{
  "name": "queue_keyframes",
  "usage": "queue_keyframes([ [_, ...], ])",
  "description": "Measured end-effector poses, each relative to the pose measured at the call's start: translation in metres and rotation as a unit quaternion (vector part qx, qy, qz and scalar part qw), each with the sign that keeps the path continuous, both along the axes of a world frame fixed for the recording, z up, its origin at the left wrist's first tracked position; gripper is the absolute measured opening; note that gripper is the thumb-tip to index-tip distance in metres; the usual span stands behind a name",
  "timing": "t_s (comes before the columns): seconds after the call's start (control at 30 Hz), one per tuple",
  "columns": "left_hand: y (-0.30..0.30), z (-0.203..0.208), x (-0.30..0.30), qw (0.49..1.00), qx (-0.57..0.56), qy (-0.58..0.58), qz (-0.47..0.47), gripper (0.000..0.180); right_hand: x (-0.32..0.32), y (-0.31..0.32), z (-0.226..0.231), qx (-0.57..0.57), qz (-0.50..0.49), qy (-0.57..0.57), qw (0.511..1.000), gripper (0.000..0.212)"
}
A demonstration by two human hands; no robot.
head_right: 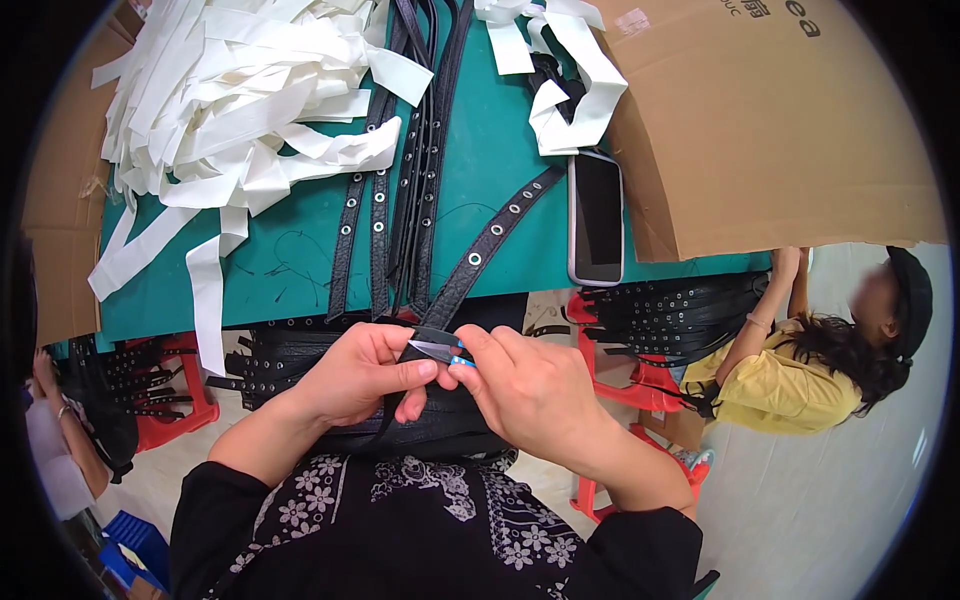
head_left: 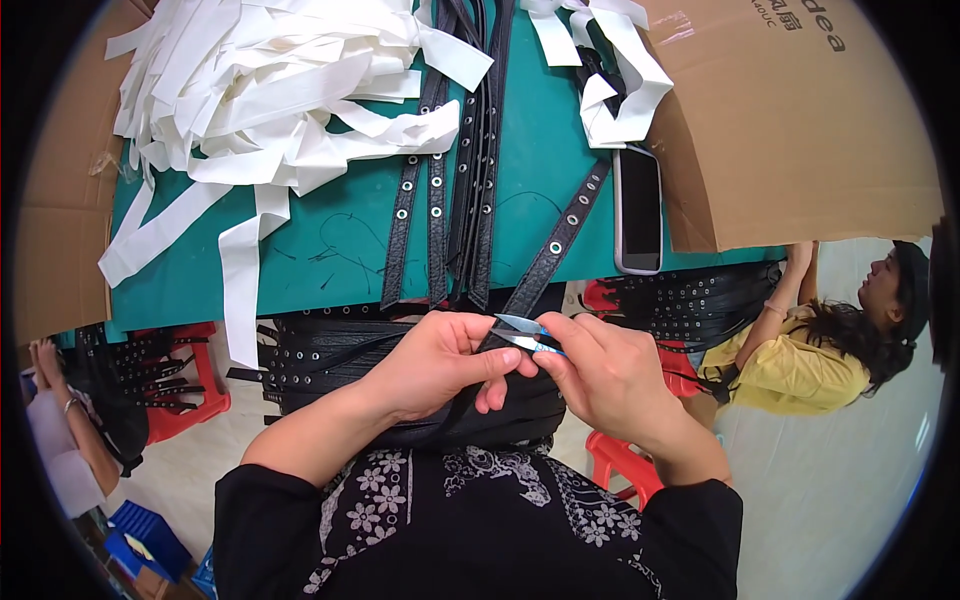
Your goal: Assembling or finishing leather belts by using a hand tool to manipulate small components at a factory workbench.
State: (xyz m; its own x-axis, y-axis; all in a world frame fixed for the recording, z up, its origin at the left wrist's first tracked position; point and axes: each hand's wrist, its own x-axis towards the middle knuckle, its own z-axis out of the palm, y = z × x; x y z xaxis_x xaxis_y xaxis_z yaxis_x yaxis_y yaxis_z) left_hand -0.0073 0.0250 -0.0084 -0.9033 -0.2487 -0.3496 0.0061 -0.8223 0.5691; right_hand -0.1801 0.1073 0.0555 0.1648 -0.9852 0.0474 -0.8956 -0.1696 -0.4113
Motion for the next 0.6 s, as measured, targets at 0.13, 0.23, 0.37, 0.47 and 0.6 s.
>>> queue_keyframes([
  [0.13, 0.0006, -0.0001, -0.0004, 1.000, -0.023, -0.009, 0.006, 0.016, 0.0017, -0.0012, -0.0021, 0.005, 0.013, 0.010, 1.000, 0.026],
  [0.23, 0.0000, 0.0002, -0.0001, 0.999, -0.040, -0.020, 0.005, 0.016, 0.0019, -0.0016, -0.0030, 0.006, 0.011, 0.000, 1.000, 0.026],
  [0.37, -0.0011, -0.0009, 0.0001, 0.999, -0.041, -0.023, -0.001, 0.016, 0.0001, -0.0033, -0.0042, 0.004, 0.012, -0.010, 1.000, 0.025],
  [0.47, -0.0017, 0.0000, 0.0000, 0.999, -0.033, -0.017, -0.003, 0.016, 0.0000, -0.0031, -0.0030, -0.007, 0.017, 0.010, 1.000, 0.024],
  [0.6, -0.0012, 0.0014, -0.0009, 0.999, -0.042, -0.025, -0.005, 0.016, -0.0013, -0.0032, -0.0023, -0.004, 0.021, 0.018, 1.000, 0.023],
])
